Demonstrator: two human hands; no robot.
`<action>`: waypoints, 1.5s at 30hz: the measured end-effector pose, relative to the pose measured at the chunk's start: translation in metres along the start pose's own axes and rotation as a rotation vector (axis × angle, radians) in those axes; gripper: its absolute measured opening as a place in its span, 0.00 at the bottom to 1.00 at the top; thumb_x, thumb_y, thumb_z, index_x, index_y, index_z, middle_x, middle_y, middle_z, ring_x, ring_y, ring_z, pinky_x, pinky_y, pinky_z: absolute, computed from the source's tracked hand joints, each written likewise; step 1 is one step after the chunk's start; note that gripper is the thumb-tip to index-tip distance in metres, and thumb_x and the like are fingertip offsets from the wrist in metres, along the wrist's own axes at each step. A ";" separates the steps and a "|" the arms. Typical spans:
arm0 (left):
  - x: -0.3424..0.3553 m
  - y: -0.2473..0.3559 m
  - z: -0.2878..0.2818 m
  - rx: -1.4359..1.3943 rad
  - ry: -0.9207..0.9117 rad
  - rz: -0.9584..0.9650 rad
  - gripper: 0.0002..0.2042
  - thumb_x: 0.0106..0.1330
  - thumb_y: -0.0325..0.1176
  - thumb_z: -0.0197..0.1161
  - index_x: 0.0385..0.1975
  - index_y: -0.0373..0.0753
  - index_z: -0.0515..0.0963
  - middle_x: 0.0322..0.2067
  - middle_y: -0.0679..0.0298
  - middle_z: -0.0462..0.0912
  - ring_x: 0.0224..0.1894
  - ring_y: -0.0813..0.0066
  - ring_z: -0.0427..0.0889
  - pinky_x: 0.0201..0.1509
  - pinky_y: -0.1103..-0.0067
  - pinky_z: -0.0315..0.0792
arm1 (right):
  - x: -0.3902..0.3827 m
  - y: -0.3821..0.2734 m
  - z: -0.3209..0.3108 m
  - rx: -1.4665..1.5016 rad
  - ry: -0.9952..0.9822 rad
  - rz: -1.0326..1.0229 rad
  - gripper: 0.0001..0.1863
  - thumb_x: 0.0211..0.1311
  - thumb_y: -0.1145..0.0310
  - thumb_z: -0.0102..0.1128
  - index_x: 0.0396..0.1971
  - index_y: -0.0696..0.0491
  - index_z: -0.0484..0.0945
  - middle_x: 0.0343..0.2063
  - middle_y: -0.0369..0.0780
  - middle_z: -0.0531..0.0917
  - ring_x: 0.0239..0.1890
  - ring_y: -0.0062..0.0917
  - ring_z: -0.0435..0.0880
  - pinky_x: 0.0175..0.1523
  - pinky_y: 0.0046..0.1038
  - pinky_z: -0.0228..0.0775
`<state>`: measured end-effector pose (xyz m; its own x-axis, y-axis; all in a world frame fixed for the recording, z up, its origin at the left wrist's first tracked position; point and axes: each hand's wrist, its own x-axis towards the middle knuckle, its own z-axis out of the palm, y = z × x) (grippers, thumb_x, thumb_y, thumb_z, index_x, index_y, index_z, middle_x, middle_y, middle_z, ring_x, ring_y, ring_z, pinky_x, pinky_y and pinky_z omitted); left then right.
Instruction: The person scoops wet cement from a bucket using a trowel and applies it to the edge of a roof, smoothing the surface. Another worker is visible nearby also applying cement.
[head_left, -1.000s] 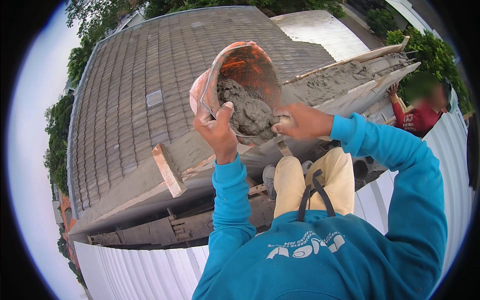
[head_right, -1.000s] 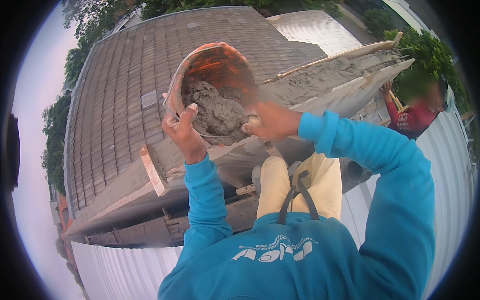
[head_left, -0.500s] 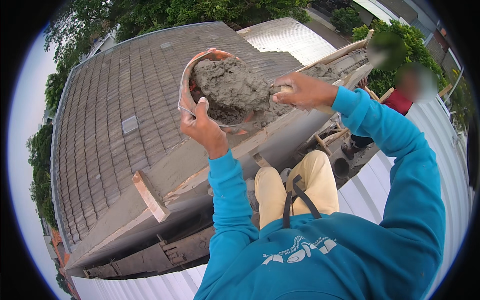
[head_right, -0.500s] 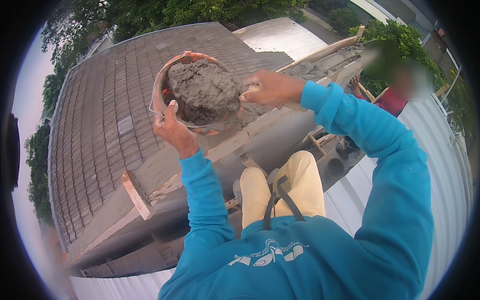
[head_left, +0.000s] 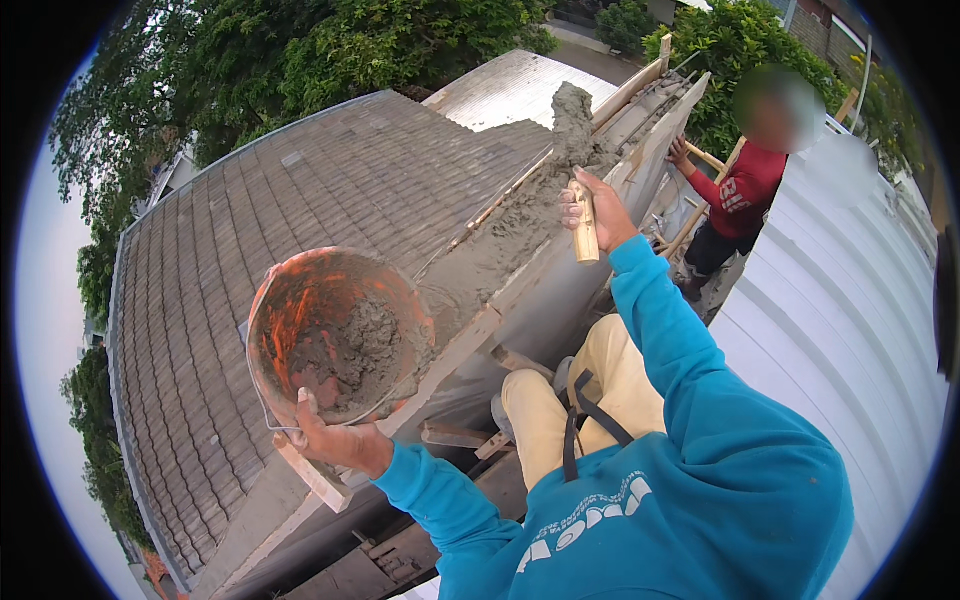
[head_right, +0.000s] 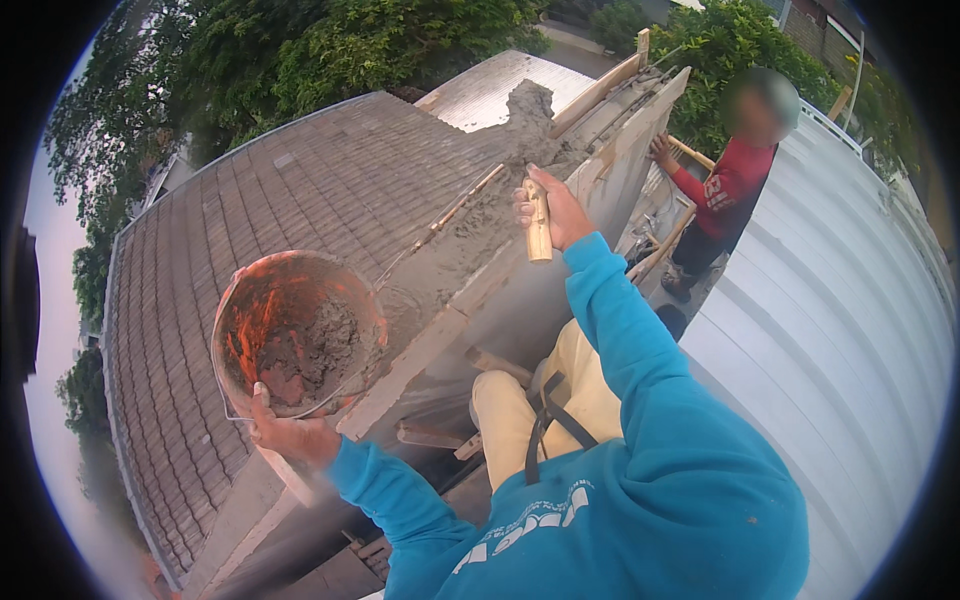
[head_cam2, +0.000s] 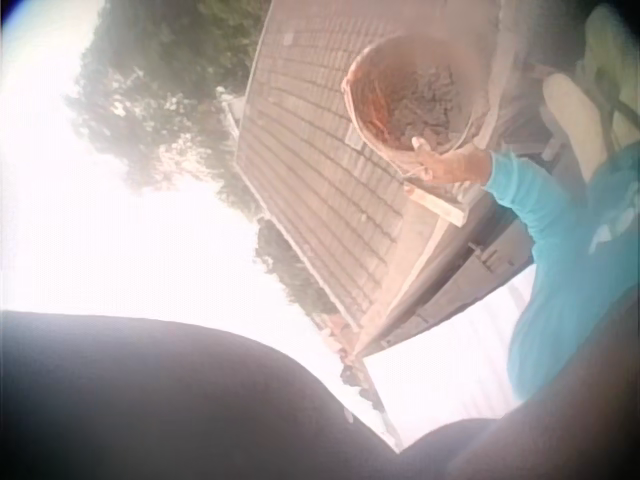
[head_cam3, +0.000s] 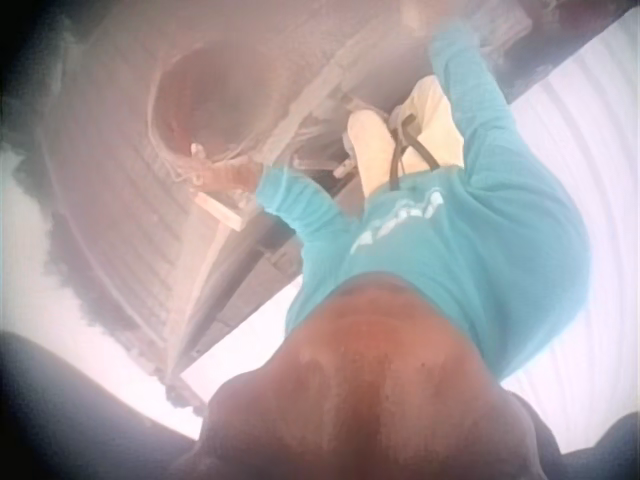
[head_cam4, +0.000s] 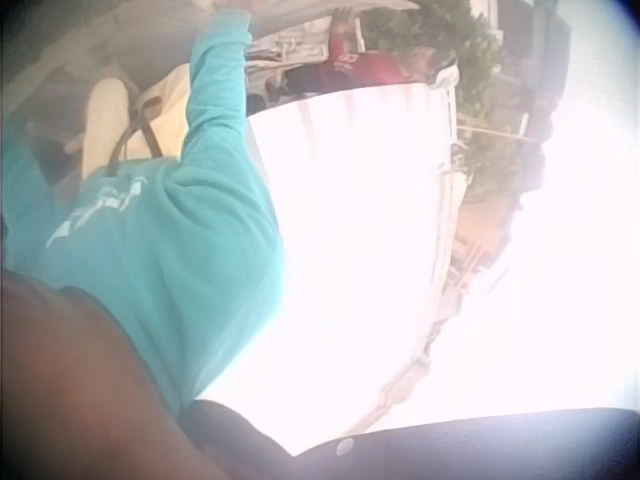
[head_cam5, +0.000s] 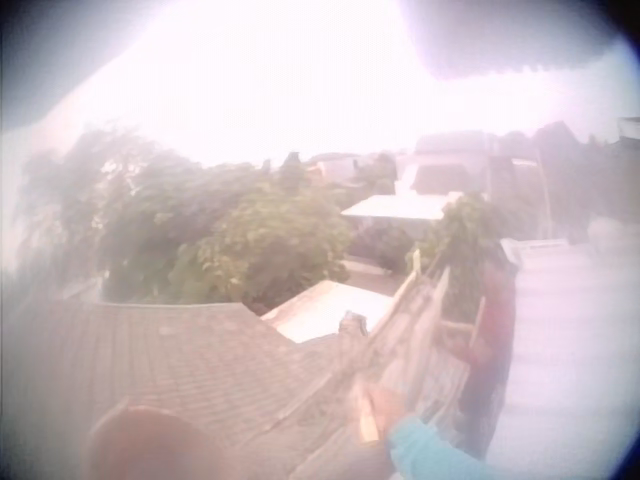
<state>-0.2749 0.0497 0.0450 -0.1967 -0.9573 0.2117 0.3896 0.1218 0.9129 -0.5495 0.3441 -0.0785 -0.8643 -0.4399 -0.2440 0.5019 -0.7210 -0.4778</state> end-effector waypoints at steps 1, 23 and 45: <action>-0.001 -0.001 -0.006 0.058 0.052 0.011 0.22 0.58 0.33 0.62 0.52 0.29 0.76 0.49 0.52 0.78 0.46 0.60 0.83 0.45 0.63 0.83 | 0.022 -0.004 -0.027 0.166 -0.001 -0.010 0.14 0.75 0.57 0.52 0.36 0.51 0.65 0.25 0.35 0.71 0.20 0.18 0.70 0.23 0.23 0.67; -0.029 0.025 -0.148 0.259 0.163 0.238 0.24 0.61 0.32 0.62 0.58 0.30 0.74 0.57 0.48 0.73 0.59 0.56 0.74 0.60 0.64 0.74 | -0.013 -0.145 -0.053 -1.113 0.293 0.453 0.17 0.72 0.53 0.54 0.42 0.52 0.70 0.22 0.37 0.75 0.14 0.19 0.72 0.14 0.25 0.68; -0.041 0.038 -0.166 0.310 0.295 0.172 0.30 0.55 0.36 0.61 0.60 0.28 0.73 0.56 0.49 0.74 0.56 0.57 0.76 0.54 0.62 0.77 | -0.016 -0.117 -0.037 -2.610 -0.207 0.044 0.23 0.71 0.55 0.49 0.49 0.63 0.71 0.31 0.57 0.82 0.35 0.52 0.82 0.43 0.50 0.73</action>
<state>-0.1024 0.0503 0.0131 0.1292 -0.9447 0.3015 0.0975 0.3147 0.9442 -0.5959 0.4553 -0.0494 -0.7753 -0.5512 -0.3083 -0.5661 0.8230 -0.0479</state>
